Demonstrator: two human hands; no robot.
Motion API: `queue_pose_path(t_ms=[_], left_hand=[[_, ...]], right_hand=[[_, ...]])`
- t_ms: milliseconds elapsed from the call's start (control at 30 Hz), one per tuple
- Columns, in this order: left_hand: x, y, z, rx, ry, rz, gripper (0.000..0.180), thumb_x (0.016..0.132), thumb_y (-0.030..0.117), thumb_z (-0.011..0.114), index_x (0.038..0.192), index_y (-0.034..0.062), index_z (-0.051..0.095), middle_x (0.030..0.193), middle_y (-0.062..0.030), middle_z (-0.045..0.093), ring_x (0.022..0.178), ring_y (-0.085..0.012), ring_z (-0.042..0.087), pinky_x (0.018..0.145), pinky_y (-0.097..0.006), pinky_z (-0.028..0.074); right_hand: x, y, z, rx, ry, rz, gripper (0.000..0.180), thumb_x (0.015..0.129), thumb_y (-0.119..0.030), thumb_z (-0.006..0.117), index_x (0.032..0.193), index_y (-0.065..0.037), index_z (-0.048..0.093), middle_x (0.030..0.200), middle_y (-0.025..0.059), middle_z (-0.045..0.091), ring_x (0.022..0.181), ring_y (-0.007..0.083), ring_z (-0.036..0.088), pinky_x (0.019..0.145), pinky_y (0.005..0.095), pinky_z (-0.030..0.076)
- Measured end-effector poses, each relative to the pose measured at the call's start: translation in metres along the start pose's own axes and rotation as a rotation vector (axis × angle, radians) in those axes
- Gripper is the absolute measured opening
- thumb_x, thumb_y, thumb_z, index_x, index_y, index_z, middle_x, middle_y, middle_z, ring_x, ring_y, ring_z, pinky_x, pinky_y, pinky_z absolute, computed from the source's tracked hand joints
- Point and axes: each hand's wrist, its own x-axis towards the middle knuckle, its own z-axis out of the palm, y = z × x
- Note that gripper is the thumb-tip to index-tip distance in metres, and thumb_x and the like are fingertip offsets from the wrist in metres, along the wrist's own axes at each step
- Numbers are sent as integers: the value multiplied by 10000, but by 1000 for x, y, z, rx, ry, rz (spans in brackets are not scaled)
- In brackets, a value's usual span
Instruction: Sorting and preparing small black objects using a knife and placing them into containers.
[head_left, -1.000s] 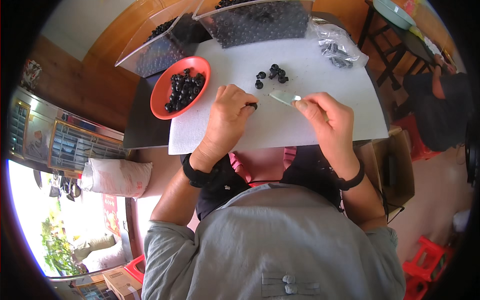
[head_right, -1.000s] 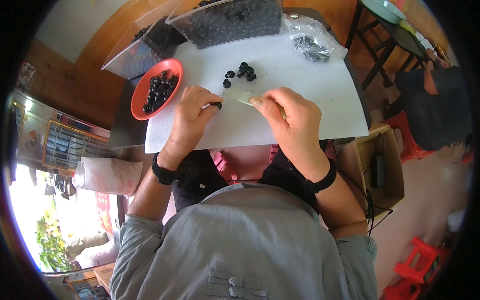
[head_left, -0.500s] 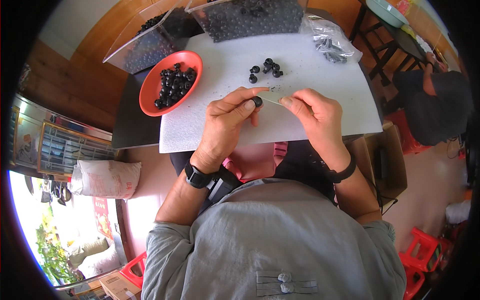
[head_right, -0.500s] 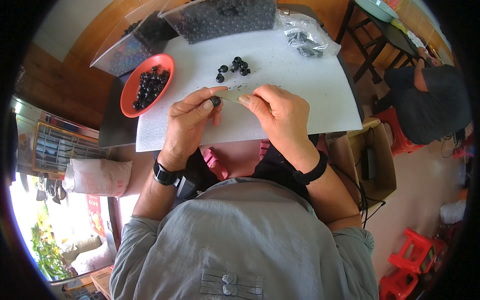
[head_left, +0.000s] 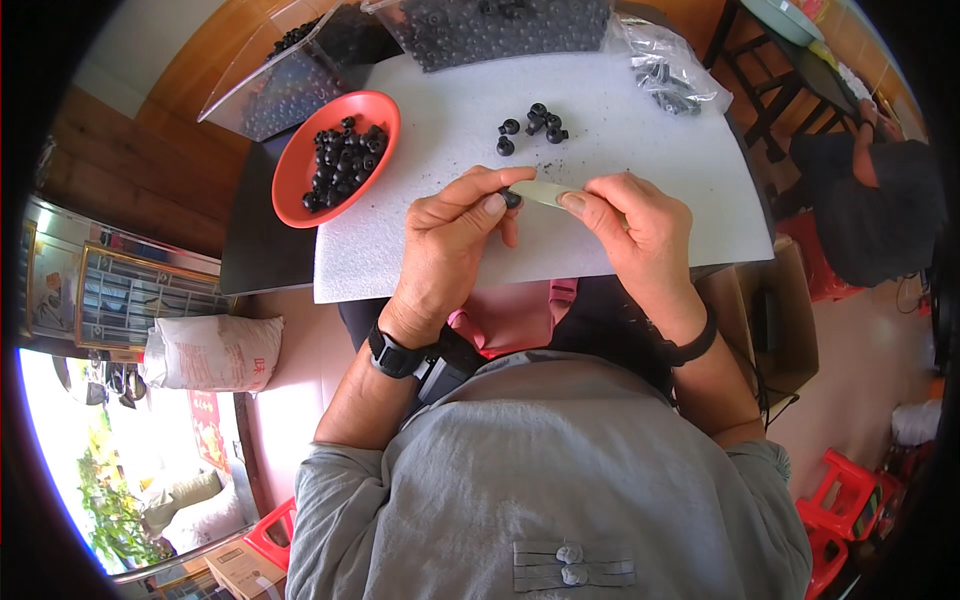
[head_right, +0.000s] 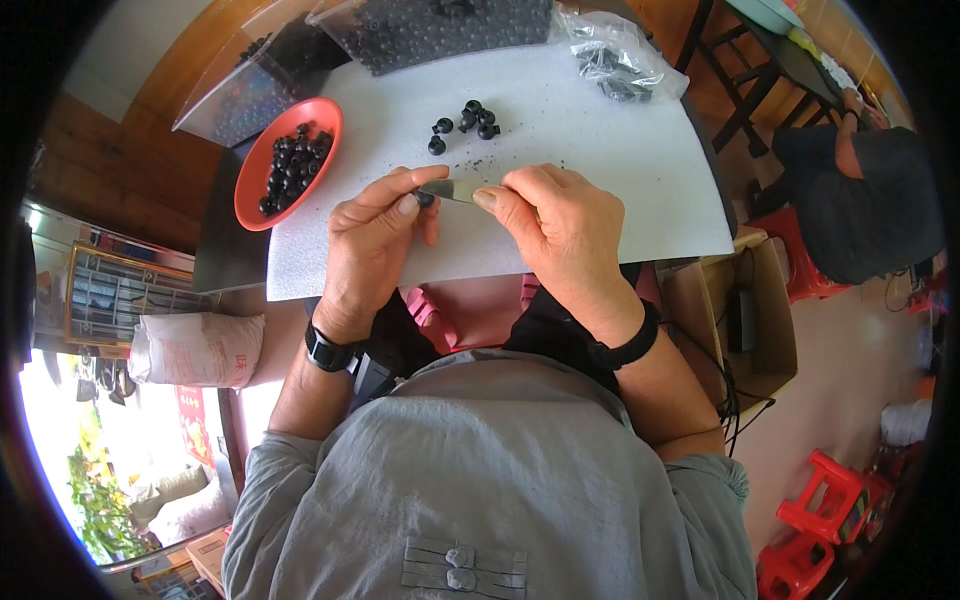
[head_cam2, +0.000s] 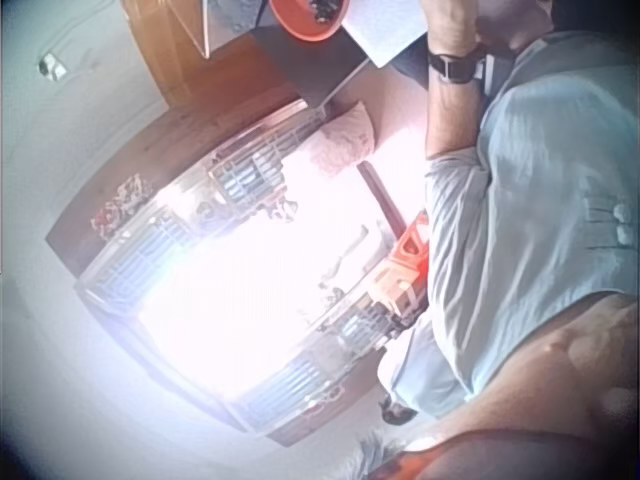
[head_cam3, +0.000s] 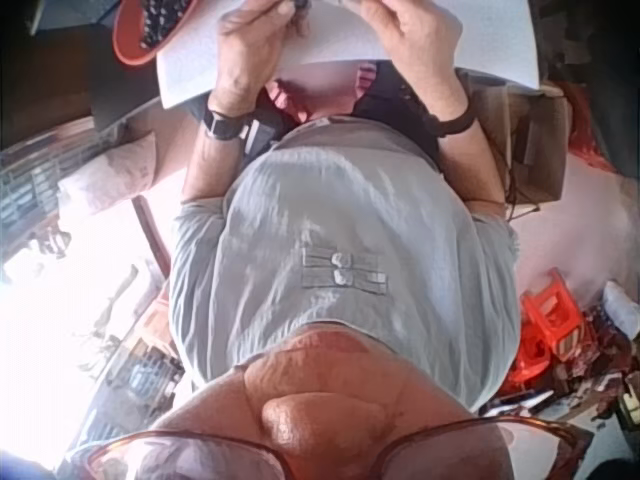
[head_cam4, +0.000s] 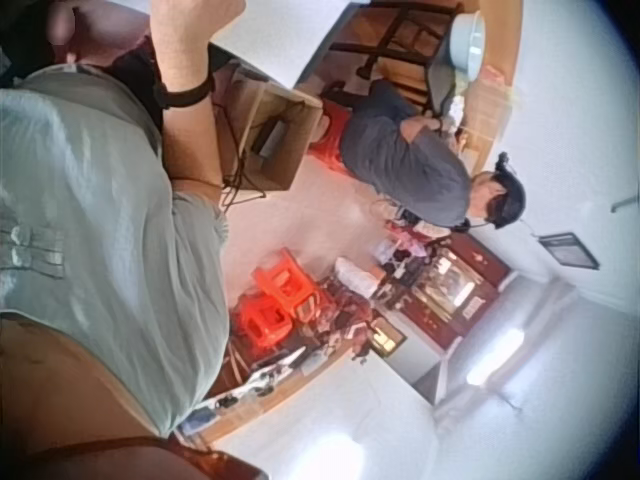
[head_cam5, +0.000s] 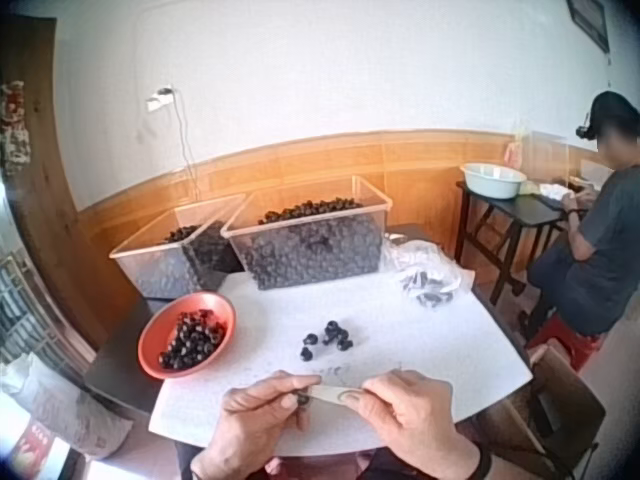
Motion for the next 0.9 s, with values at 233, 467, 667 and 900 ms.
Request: queue_pose_path(t_ms=[233,467,667,900], left_hand=[[-1,1,2,-25,38,-4,260,1014,-9,572,1218,-48,728,1017,-65,636,843,-148,588,783,-291,494],[-2,19,-6,216,131,99,245,972,-52,586,1171,-47,730,1044,-73,683,814,-138,593,722,-277,504],[9,79,-80,922,552,311,240,901,-23,675,1093,66,789,1047,-24,728,825,-112,624,748,-246,521],[36,44,-53,1209,177,417,184,791,7,752,965,60,776,960,-90,693,1007,-295,590,887,-400,499]], right_hand=[[-2,2,2,-47,-14,-45,194,893,-213,806,820,-83,682,657,52,603,574,227,576,513,370,421],[-6,0,-1,88,19,-17,151,883,-154,813,842,-60,701,687,59,617,602,209,570,539,335,433],[-5,1,-3,182,52,-28,108,891,-95,802,866,-30,720,686,51,624,600,175,553,543,318,419],[-6,4,-2,182,78,-36,117,899,-103,802,869,-25,721,684,53,621,593,166,546,537,309,415]])
